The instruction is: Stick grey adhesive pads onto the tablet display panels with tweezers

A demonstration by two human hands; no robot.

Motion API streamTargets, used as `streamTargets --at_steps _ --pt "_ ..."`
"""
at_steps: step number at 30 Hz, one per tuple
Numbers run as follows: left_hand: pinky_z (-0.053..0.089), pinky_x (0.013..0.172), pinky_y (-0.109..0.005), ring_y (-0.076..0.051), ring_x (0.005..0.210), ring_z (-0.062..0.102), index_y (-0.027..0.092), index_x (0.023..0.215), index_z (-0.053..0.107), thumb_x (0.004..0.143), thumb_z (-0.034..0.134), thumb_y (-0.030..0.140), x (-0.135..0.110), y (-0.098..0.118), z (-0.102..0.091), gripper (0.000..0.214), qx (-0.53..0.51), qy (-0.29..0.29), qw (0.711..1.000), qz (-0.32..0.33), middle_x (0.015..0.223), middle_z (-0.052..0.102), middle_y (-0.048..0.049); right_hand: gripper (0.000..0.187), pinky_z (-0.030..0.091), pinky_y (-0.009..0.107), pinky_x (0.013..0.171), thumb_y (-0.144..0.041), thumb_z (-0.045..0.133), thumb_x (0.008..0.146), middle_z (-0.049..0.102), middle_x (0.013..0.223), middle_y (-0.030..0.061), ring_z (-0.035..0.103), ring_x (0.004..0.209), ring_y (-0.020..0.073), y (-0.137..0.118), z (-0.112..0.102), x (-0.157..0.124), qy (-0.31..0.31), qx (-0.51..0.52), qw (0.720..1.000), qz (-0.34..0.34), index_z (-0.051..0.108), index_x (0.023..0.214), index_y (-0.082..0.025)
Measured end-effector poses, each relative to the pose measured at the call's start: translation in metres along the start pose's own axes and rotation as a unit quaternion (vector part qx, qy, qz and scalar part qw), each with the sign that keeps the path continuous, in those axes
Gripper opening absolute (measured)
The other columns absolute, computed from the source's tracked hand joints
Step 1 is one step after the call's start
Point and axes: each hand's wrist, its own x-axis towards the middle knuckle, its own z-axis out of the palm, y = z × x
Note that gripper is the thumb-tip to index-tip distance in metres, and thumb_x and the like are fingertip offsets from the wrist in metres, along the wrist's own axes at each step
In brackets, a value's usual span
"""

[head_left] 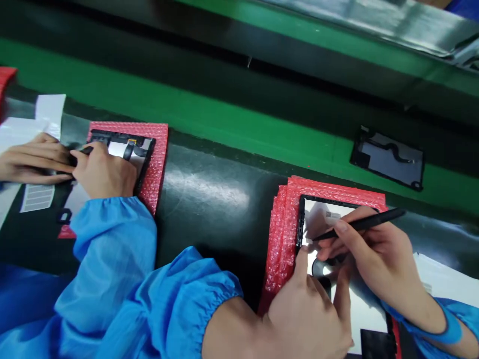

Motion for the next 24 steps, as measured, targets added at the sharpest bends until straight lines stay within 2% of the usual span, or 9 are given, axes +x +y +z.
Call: streamTargets --at_steps 2,5,8,10,15,17,18,20,24 --pt "0.065 0.079 -0.056 -0.027 0.077 0.079 0.037 0.149 0.059 0.096 0.042 0.050 0.000 0.006 0.004 0.058 -0.017 0.016 0.999 -0.035 0.081 0.075 0.0032 0.030 0.067 0.028 0.049 -0.051 0.077 0.096 0.078 0.066 0.0055 0.078 0.053 0.0244 0.005 0.003 0.001 -0.008 -0.002 1.000 0.019 0.068 0.085 -0.024" --pt "0.057 0.064 -0.050 -0.030 0.085 0.080 0.033 0.148 0.062 0.093 0.027 0.043 0.003 0.019 0.010 0.066 -0.032 0.024 0.997 -0.072 0.089 0.073 0.0001 0.028 0.067 0.025 0.051 -0.048 0.077 0.097 0.079 0.066 0.0051 0.079 0.054 0.0234 0.008 0.004 -0.002 0.006 -0.017 1.000 0.016 0.069 0.084 -0.024" --pt "0.047 0.061 -0.047 -0.036 0.091 0.078 0.030 0.139 0.069 0.090 0.006 0.039 0.000 0.000 0.011 0.080 -0.057 0.021 0.993 -0.104 0.091 0.069 -0.0014 0.026 0.066 0.022 0.049 -0.045 0.077 0.097 0.079 0.066 0.0043 0.078 0.052 0.0222 0.008 0.003 -0.003 0.021 -0.023 0.999 0.008 0.069 0.084 -0.025" --pt "0.045 0.059 -0.046 -0.038 0.090 0.078 0.029 0.126 0.075 0.090 0.006 0.046 -0.012 -0.050 0.004 0.080 -0.106 0.038 0.984 -0.139 0.087 0.066 -0.0011 0.025 0.065 0.022 0.047 -0.045 0.077 0.097 0.079 0.066 0.0044 0.078 0.052 0.0225 0.007 0.002 -0.003 0.024 -0.024 0.999 0.012 0.069 0.084 -0.025" --pt "0.033 0.057 -0.032 -0.040 0.087 0.079 0.021 0.088 0.077 0.093 0.015 0.064 -0.061 -0.245 -0.026 0.076 -0.315 0.091 0.910 -0.254 0.065 0.054 -0.0038 0.030 0.067 0.024 0.051 -0.048 0.078 0.095 0.079 0.066 0.0060 0.079 0.055 0.0233 0.003 0.002 -0.002 0.019 -0.048 0.997 0.053 0.068 0.083 -0.022" --pt "0.024 0.064 -0.032 -0.034 0.095 0.078 0.012 0.086 0.072 0.096 0.021 0.065 -0.071 -0.289 -0.031 0.074 -0.382 0.118 0.873 -0.278 0.059 0.052 -0.0028 0.032 0.065 0.023 0.048 -0.051 0.079 0.094 0.079 0.066 0.0064 0.079 0.054 0.0235 0.002 0.003 -0.002 0.025 -0.046 0.997 0.057 0.068 0.082 -0.023" --pt "0.022 0.064 -0.032 -0.030 0.097 0.077 0.009 0.086 0.070 0.095 0.024 0.065 -0.073 -0.296 -0.029 0.073 -0.404 0.127 0.858 -0.290 0.057 0.051 -0.0018 0.032 0.065 0.023 0.047 -0.051 0.079 0.094 0.079 0.066 0.0066 0.078 0.054 0.0237 0.002 0.003 -0.001 0.024 -0.044 0.997 0.057 0.068 0.082 -0.023" --pt "0.026 0.062 -0.031 -0.022 0.092 0.077 0.009 0.087 0.068 0.091 0.029 0.065 -0.073 -0.287 -0.022 0.069 -0.426 0.138 0.838 -0.312 0.053 0.051 0.0000 0.031 0.065 0.023 0.046 -0.050 0.079 0.094 0.079 0.066 0.0067 0.078 0.053 0.0239 0.001 0.005 0.000 0.023 -0.040 0.997 0.055 0.068 0.082 -0.023" --pt "0.041 0.056 -0.026 -0.019 0.076 0.077 0.019 0.086 0.070 0.090 0.034 0.058 -0.070 -0.227 0.003 0.053 -0.447 0.146 0.816 -0.337 0.051 0.054 0.0020 0.030 0.066 0.024 0.048 -0.048 0.080 0.093 0.078 0.063 0.0060 0.077 0.051 0.0235 0.000 0.007 0.001 0.033 -0.033 0.998 0.039 0.068 0.080 -0.024"
